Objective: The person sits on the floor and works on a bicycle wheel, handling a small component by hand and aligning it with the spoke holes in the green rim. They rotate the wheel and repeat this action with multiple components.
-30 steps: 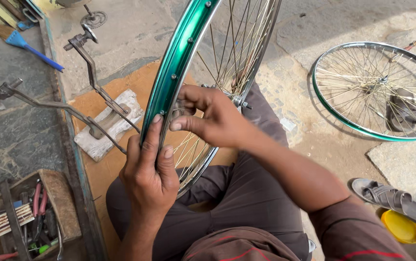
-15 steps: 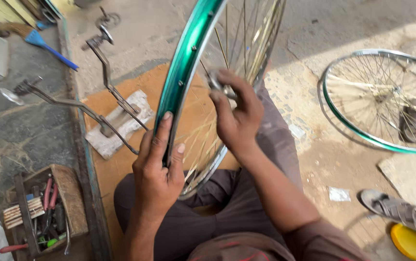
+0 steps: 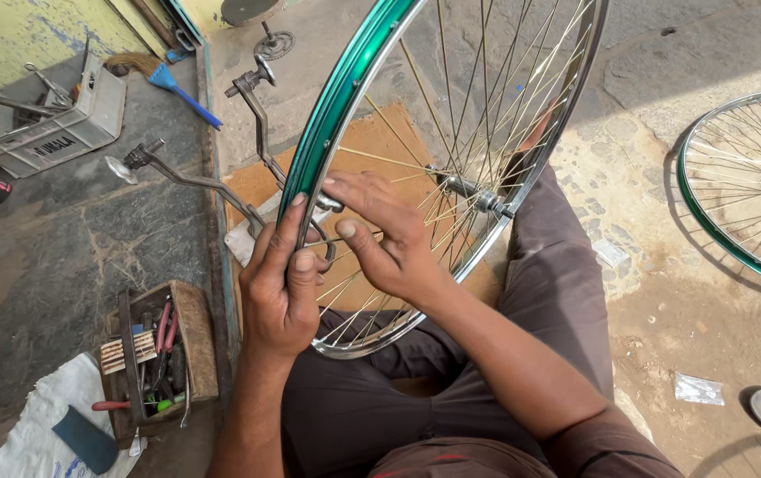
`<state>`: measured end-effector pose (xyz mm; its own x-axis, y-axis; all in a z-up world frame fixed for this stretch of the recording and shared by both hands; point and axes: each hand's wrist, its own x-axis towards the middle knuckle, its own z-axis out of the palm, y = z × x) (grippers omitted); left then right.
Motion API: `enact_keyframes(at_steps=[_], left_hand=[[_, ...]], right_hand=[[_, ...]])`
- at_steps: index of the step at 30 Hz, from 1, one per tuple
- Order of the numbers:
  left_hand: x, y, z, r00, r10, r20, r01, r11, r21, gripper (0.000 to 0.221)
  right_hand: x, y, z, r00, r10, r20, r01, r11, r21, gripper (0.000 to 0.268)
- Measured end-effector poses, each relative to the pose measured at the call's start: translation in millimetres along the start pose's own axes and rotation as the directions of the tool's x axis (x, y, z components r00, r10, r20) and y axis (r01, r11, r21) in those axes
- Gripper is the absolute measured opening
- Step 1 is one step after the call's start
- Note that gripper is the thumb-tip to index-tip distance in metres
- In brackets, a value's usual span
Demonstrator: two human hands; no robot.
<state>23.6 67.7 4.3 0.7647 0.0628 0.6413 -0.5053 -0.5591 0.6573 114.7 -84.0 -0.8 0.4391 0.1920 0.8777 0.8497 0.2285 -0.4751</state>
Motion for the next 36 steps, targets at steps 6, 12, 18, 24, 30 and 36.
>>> enact_keyframes(at_steps=[6, 12, 18, 24, 30, 36], left_hand=[[-4, 0, 1, 0.998, 0.054, 0.029, -0.053, 0.998, -0.019, 0.044], [-4, 23, 21, 0.997, 0.071, -0.017, -0.069, 0.991, 0.111, 0.042], [1, 38, 29, 0.996, 0.086, -0.018, -0.081, 0.982, 0.173, 0.044], [0, 43, 41, 0.992, 0.122, -0.009, -0.115, 0.956, 0.27, 0.044], [5, 34, 32, 0.992, 0.123, 0.025, -0.125, 0.985, 0.12, 0.043], [-2, 33, 30, 0.992, 0.115, 0.048, -0.123, 0.968, 0.217, 0.042]], right_hand=[[37, 21, -43, 0.748, 0.362, 0.556, -0.533, 0.827, 0.179, 0.05], [9, 2, -17, 0.957, 0.274, 0.094, -0.241, 0.933, -0.267, 0.028], [44, 18, -75, 0.64, 0.289, 0.712, -0.65, 0.698, 0.301, 0.032], [-18, -2, -2, 0.854, 0.355, -0.38, -0.345, 0.934, 0.098, 0.022], [2, 1, -55, 0.963, 0.21, 0.166, -0.252, 0.922, 0.295, 0.045], [32, 3, -84, 0.664, 0.374, 0.647, -0.633, 0.742, 0.221, 0.036]])
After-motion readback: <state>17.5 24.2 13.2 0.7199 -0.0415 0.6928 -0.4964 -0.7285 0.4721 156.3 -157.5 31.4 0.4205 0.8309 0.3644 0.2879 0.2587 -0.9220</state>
